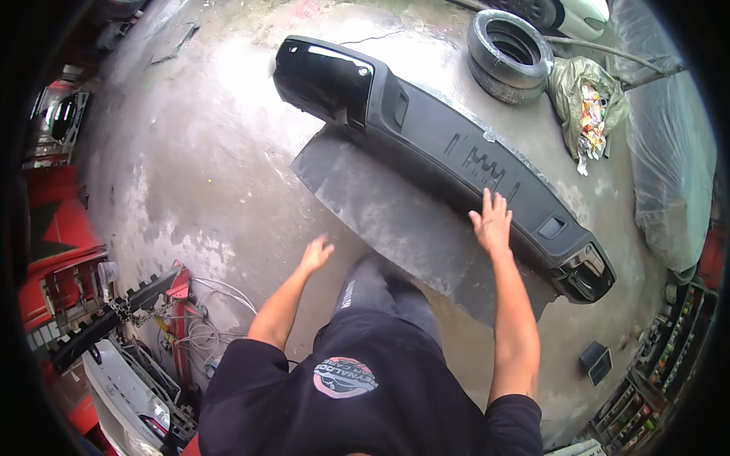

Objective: The person handles and repositions a large black vehicle bumper on a work surface, turning it over to work on different sections and fitting plastic panels and components into the structure by hand.

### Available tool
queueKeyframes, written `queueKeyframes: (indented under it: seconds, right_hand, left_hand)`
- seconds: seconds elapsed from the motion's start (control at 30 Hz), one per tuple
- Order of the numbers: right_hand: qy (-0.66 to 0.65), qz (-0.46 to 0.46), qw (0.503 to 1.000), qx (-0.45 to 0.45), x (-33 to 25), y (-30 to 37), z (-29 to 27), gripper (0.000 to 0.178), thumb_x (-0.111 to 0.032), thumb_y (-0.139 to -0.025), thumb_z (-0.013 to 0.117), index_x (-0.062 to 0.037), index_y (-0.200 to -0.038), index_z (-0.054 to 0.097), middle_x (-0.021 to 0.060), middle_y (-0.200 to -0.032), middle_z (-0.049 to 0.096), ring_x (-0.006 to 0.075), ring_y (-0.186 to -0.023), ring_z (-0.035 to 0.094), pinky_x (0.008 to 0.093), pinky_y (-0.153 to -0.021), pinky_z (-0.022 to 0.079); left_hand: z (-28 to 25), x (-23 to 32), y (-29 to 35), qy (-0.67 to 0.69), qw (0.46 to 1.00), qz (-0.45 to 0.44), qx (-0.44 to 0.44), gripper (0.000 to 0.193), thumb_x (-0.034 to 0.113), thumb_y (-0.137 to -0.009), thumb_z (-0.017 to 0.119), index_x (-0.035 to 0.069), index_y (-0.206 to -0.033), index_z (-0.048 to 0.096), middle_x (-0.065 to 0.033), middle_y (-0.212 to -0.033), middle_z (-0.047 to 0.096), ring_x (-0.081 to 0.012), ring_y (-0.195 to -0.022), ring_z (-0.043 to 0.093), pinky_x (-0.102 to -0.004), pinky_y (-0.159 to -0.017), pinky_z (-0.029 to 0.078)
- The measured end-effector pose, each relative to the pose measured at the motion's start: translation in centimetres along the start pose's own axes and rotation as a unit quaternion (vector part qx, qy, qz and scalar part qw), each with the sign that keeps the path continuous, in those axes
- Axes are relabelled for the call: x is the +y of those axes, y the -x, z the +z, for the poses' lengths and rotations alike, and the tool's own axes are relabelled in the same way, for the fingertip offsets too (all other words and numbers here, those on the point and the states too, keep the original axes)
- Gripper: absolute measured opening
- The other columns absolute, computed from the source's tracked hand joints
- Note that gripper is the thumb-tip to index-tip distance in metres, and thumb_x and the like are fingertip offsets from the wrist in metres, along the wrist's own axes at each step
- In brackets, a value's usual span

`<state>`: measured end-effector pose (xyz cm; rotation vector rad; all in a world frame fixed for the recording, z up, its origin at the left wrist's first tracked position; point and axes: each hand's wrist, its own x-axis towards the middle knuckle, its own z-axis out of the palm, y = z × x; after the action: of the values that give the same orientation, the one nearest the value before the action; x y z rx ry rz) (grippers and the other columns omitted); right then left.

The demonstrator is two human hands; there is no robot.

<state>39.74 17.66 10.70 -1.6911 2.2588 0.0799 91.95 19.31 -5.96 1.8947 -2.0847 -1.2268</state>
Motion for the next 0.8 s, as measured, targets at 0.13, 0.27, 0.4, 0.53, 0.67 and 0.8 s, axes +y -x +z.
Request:
queueKeyframes:
  seconds: [0.13, 0.27, 0.4, 0.53, 0.67, 0.8]
  right_hand:
    - [-0.047, -0.085, 0.994, 0.041, -2.7, 6.3, 0.1, 0.075, -0.021, -0.092, 0.068, -0.0065, -0.156, 0.031, 0.0269, -0.156, 0.032, 0.0434, -0.145, 0.032, 0.0565, -0.116, 0.033]
    - [-0.129, -0.119, 0.984, 0.025, -4.3, 10.8, 2.7, 0.071, -0.016, -0.091, 0.066, -0.0044, -0.154, 0.034, 0.0288, -0.154, 0.034, 0.0448, -0.141, 0.037, 0.0503, -0.116, 0.036]
    - [-0.122, -0.104, 0.987, -0.02, -4.4, 14.4, 5.6, 0.065, -0.016, -0.092, 0.066, -0.0007, -0.15, 0.039, 0.0288, -0.148, 0.041, 0.0445, -0.132, 0.047, 0.0475, -0.11, 0.043]
    - [-0.104, -0.069, 0.988, -0.087, -5.2, 14.6, 6.3, 0.062, -0.02, -0.094, 0.065, -0.0013, -0.148, 0.042, 0.0244, -0.135, 0.055, 0.0409, -0.121, 0.056, 0.0463, -0.102, 0.048]
    - [-0.115, -0.048, 0.99, -0.06, -8.6, 10.6, 5.5, 0.063, -0.022, -0.095, 0.064, -0.0004, -0.149, 0.04, 0.0241, -0.11, 0.067, 0.0411, -0.1, 0.065, 0.0474, -0.089, 0.051]
    - [-0.141, -0.011, 0.987, -0.076, -18.9, 2.3, 1.8, 0.075, -0.025, -0.095, 0.062, 0.0023, -0.154, 0.026, 0.0269, -0.094, 0.069, 0.0447, -0.089, 0.066, 0.0514, -0.082, 0.051]
  left_hand:
    - [3.6, 0.2, 11.2, -0.041, 0.989, -0.127, -0.065, 0.055, 0.032, -0.09, 0.065, 0.001, -0.135, 0.059, -0.0281, -0.126, 0.064, -0.0431, -0.12, 0.06, -0.0482, -0.103, 0.048]
    - [6.0, -0.7, 16.1, 0.057, 0.967, -0.185, -0.167, 0.043, 0.03, -0.09, 0.066, 0.002, -0.122, 0.069, -0.0236, -0.122, 0.067, -0.0395, -0.12, 0.062, -0.0447, -0.102, 0.049]
    - [5.5, 0.0, 14.8, 0.054, 0.979, -0.186, -0.062, 0.035, 0.026, -0.09, 0.063, 0.001, -0.114, 0.073, -0.0228, -0.117, 0.07, -0.039, -0.115, 0.064, -0.0433, -0.101, 0.05]
    - [0.7, 0.9, 9.0, 0.104, 0.972, -0.172, 0.121, 0.031, 0.02, -0.093, 0.061, -0.002, -0.113, 0.07, -0.027, -0.113, 0.069, -0.0428, -0.111, 0.065, -0.0477, -0.097, 0.05]
    - [-3.1, 0.0, 2.8, 0.084, 0.973, -0.128, 0.17, 0.036, 0.018, -0.095, 0.06, 0.002, -0.127, 0.064, -0.0231, -0.126, 0.063, -0.0405, -0.119, 0.058, -0.0466, -0.103, 0.046]
    - [-6.2, -2.0, -1.6, 0.063, 0.984, -0.051, 0.16, 0.038, 0.018, -0.094, 0.064, 0.004, -0.129, 0.063, -0.0192, -0.128, 0.06, -0.0381, -0.119, 0.055, -0.0473, -0.103, 0.044]
